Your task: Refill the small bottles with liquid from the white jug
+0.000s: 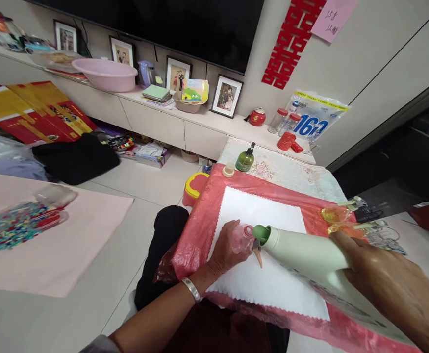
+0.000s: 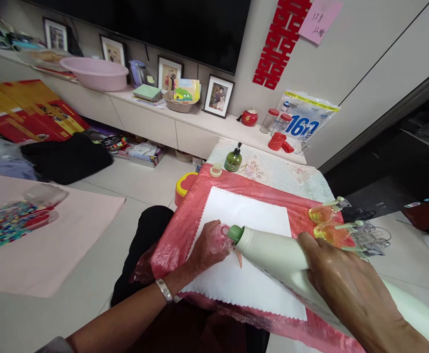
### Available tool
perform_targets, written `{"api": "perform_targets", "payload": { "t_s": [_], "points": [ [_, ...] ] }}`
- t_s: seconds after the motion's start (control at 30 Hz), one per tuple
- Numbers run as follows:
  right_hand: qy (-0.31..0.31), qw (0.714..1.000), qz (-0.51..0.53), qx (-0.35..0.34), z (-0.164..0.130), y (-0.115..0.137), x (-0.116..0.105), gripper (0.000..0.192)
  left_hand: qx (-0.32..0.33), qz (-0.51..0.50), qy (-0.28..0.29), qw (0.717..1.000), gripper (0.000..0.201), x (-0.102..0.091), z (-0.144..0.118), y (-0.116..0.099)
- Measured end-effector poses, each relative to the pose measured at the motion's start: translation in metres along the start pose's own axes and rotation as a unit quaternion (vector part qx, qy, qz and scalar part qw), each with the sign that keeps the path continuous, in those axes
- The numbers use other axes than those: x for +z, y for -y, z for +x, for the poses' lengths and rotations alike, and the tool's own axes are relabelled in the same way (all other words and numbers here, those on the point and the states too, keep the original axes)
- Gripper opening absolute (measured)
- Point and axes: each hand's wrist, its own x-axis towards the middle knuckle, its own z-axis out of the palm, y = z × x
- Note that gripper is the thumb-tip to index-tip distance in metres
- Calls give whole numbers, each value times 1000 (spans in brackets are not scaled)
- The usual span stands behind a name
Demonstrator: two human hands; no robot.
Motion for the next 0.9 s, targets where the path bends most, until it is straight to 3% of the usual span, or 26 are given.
{"api": "perform_targets", "payload": {
  "t_s": [0.2,0.37,0.47,0.9],
  "points": [
    [7,1000,-7,-3,-1,4,-6,12,26,-22,3,999,71,0,-3,6],
    [16,1000,-7,1,-2,2,-6,14,41,-27,1,999,80,2,-3,10],
    [20,1000,-6,6,-2,0,-5,15,40,-22,-1,999,73,2,-3,9],
    [-11,1000,-18,-11,-2,-3,-2,19,44,-19,-4,999,72,3,-5,11]
  ]
}}
